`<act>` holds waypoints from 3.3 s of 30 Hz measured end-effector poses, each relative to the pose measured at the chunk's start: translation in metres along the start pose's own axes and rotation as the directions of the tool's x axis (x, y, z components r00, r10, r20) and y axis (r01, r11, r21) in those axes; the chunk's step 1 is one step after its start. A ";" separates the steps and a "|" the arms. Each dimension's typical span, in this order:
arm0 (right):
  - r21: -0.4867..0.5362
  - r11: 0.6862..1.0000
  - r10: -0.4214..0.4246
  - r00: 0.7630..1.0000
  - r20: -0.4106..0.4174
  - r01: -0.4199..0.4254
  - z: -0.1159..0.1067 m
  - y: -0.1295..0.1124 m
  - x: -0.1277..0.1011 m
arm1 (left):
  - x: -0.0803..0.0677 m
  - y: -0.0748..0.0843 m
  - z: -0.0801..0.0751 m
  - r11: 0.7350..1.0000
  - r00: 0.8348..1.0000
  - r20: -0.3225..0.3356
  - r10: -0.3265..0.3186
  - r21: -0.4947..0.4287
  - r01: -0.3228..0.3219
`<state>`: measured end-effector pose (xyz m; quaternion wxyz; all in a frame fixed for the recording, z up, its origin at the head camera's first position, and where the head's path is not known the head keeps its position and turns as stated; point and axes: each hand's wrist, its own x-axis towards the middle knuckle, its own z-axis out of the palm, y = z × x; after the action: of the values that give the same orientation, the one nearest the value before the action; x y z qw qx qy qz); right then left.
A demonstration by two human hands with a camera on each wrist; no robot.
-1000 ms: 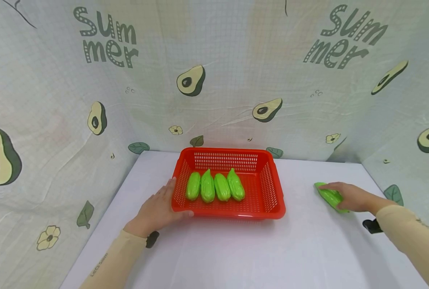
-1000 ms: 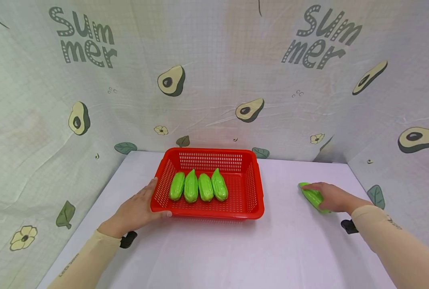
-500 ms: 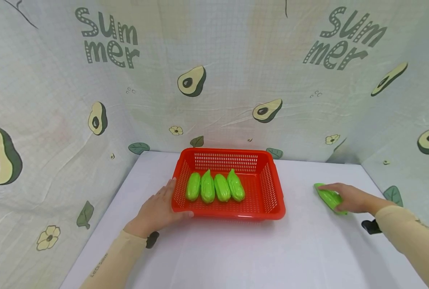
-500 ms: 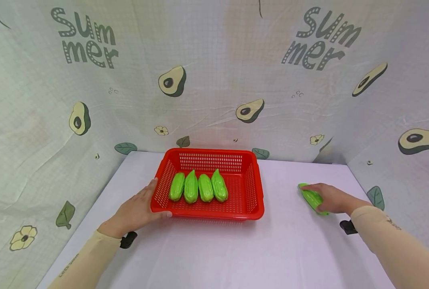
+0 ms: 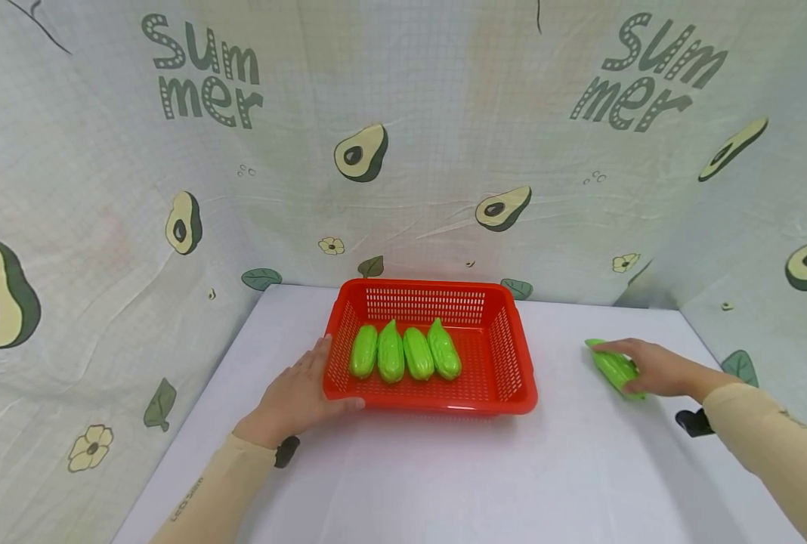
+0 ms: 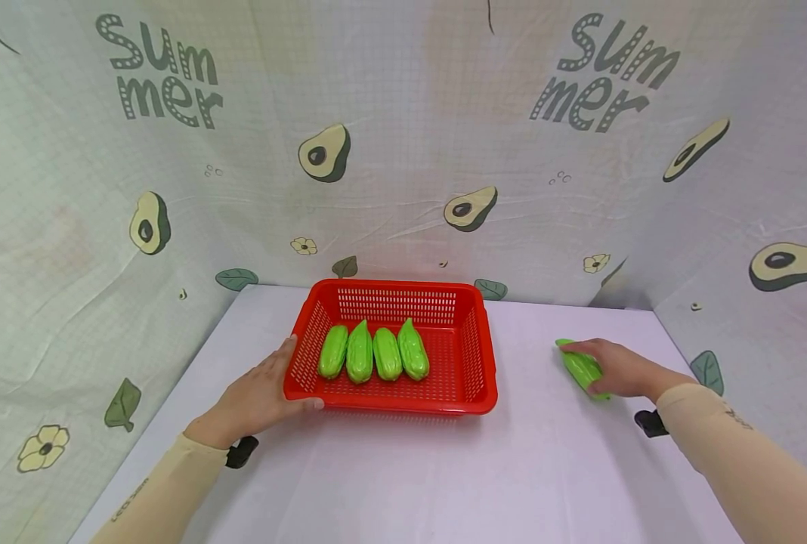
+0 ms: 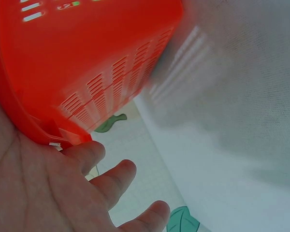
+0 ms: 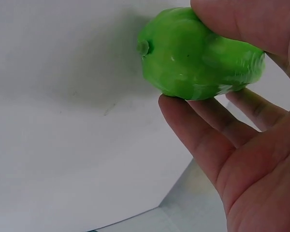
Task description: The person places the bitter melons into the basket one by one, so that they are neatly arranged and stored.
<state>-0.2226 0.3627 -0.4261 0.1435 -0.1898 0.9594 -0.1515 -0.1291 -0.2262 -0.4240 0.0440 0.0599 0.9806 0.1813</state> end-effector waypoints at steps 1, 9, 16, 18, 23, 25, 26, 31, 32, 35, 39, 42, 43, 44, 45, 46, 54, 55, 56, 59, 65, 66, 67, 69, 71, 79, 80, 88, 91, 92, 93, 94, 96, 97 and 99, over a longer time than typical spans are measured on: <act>0.002 1.000 0.001 1.000 0.000 -0.001 -0.001 -0.001 0.001 | 0.000 0.000 0.000 1.000 1.000 -0.001 0.001 0.000 -0.001; 0.002 1.000 -0.017 1.000 -0.013 0.017 -0.009 -0.009 0.005 | -0.001 0.000 0.000 1.000 1.000 -0.003 0.009 -0.002 -0.009; 0.004 0.999 -0.036 0.999 -0.022 0.036 -0.024 -0.026 0.007 | -0.001 0.000 -0.001 1.000 1.000 -0.002 0.011 -0.004 -0.011; 0.005 1.000 -0.028 0.999 -0.026 0.028 -0.030 -0.032 0.008 | -0.002 0.001 -0.001 1.000 1.000 -0.002 0.011 -0.004 -0.011; -0.017 0.999 -0.036 0.999 -0.041 0.035 -0.046 -0.047 0.013 | -0.002 0.001 -0.002 1.000 1.000 0.000 0.008 -0.003 -0.008; -0.036 0.999 -0.041 0.998 -0.048 0.039 -0.053 -0.052 0.016 | -0.002 0.002 -0.003 1.000 1.000 0.000 0.005 -0.005 -0.005; -0.043 0.998 -0.048 0.997 -0.052 0.045 -0.056 -0.055 0.017 | -0.002 0.002 -0.003 1.000 1.000 0.000 0.005 -0.004 -0.005; -0.037 0.997 -0.072 0.995 -0.068 0.070 -0.071 -0.071 0.023 | -0.003 0.003 -0.005 1.000 1.000 0.002 0.000 -0.006 0.000; -0.034 0.996 -0.080 0.994 -0.073 0.078 -0.073 -0.074 0.024 | -0.002 0.003 -0.004 1.000 1.000 0.004 0.000 -0.005 0.000; -0.039 0.994 -0.104 0.991 -0.084 0.101 -0.079 -0.084 0.027 | -0.002 0.003 -0.004 1.000 1.000 0.005 0.000 -0.009 0.000; -0.030 0.992 -0.124 0.989 -0.078 0.122 -0.086 -0.099 0.031 | -0.001 0.002 -0.003 1.000 1.000 0.006 0.002 -0.009 -0.002; -0.001 0.991 -0.137 0.988 -0.073 0.137 -0.090 -0.110 0.036 | -0.001 0.002 -0.003 1.000 1.000 0.003 0.004 -0.005 -0.004; 0.006 0.990 -0.141 0.987 -0.072 0.142 -0.091 -0.115 0.038 | -0.001 0.002 -0.002 1.000 1.000 0.001 0.005 -0.005 -0.005; 0.017 0.990 -0.140 0.988 -0.071 0.141 -0.092 -0.119 0.039 | -0.001 0.001 -0.002 1.000 1.000 0.001 0.004 -0.003 -0.004; 0.024 0.990 -0.138 0.988 -0.068 0.140 -0.093 -0.124 0.041 | -0.001 0.001 -0.002 1.000 1.000 0.001 0.004 -0.001 -0.004; 0.032 0.989 -0.139 0.988 -0.066 0.141 -0.093 -0.129 0.043 | -0.001 0.001 -0.002 1.000 1.000 0.001 0.003 0.000 -0.003; 0.113 0.982 -0.149 0.989 -0.009 0.149 -0.081 -0.164 0.067 | -0.002 0.001 -0.002 1.000 1.000 -0.002 -0.003 -0.010 0.003; 0.116 0.981 -0.156 0.988 -0.005 0.155 -0.079 -0.168 0.070 | -0.002 0.001 -0.002 1.000 1.000 -0.003 -0.002 -0.007 0.002; 0.119 0.980 -0.162 0.987 0.001 0.161 -0.076 -0.171 0.073 | -0.002 0.001 -0.002 1.000 1.000 -0.004 0.000 -0.005 0.000; 0.120 0.974 -0.193 0.981 0.016 0.190 -0.067 -0.178 0.082 | -0.002 0.001 -0.001 1.000 1.000 -0.007 0.005 -0.005 -0.005; 0.087 0.977 -0.201 0.978 0.060 0.196 -0.050 -0.189 0.097 | -0.001 0.000 -0.001 1.000 1.000 -0.012 0.012 -0.003 -0.012; 0.081 0.978 -0.198 0.978 0.070 0.192 -0.048 -0.189 0.100 | -0.001 0.000 -0.001 1.000 1.000 -0.012 0.013 0.000 -0.013; 0.077 0.979 -0.194 0.978 0.081 0.188 -0.046 -0.190 0.101 | 0.000 -0.001 -0.001 1.000 1.000 -0.012 0.013 0.001 -0.013; 0.063 0.981 -0.188 0.977 0.098 0.182 -0.042 -0.192 0.105 | 0.000 -0.001 0.000 1.000 1.000 -0.011 0.014 0.004 -0.014; 0.058 0.982 -0.185 0.977 0.110 0.179 -0.039 -0.193 0.108 | 0.000 -0.002 0.000 1.000 1.000 -0.012 0.013 0.005 -0.013; 0.012 0.986 -0.165 0.967 0.193 0.166 -0.029 -0.202 0.120 | 0.000 -0.002 0.000 1.000 1.000 -0.009 0.006 0.000 -0.006; 0.012 0.987 -0.158 0.966 0.206 0.159 -0.028 -0.204 0.120 | 0.000 -0.002 0.000 1.000 1.000 -0.008 0.006 -0.001 -0.006; -0.001 0.998 -0.055 0.954 0.296 0.058 -0.021 -0.212 0.129 | 0.001 -0.002 0.000 1.000 1.000 -0.017 0.014 -0.005 -0.014; -0.006 0.999 -0.047 0.947 0.317 0.051 -0.015 -0.214 0.132 | 0.001 -0.002 0.000 1.000 1.000 -0.018 0.017 -0.006 -0.017; -0.002 0.999 -0.047 0.945 0.322 0.050 -0.013 -0.214 0.133 | 0.001 -0.002 0.000 1.000 1.000 -0.017 0.018 -0.006 -0.018; 0.001 0.999 -0.049 0.944 0.326 0.051 -0.012 -0.215 0.134 | 0.001 -0.002 0.000 1.000 1.000 -0.016 0.017 -0.006 -0.017; 0.001 0.999 -0.050 0.943 0.328 0.053 -0.010 -0.214 0.135 | 0.001 -0.002 0.000 1.000 1.000 -0.016 0.017 -0.006 -0.017; -0.003 0.999 -0.049 0.942 0.331 0.053 -0.006 -0.215 0.136 | 0.001 -0.003 0.001 1.000 1.000 -0.017 0.018 -0.006 -0.018; -0.007 0.999 -0.043 0.943 0.331 0.048 -0.005 -0.215 0.137 | 0.001 -0.003 0.001 1.000 1.000 -0.018 0.018 -0.008 -0.019; -0.012 0.999 -0.036 0.944 0.329 0.043 -0.003 -0.215 0.137 | 0.001 -0.003 0.001 1.000 1.000 -0.022 0.021 -0.008 -0.021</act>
<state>-0.2762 0.1178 -0.3790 0.2966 -0.2331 0.9194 -0.1113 -0.1306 -0.2285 -0.4258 0.0316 0.0680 0.9797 0.1862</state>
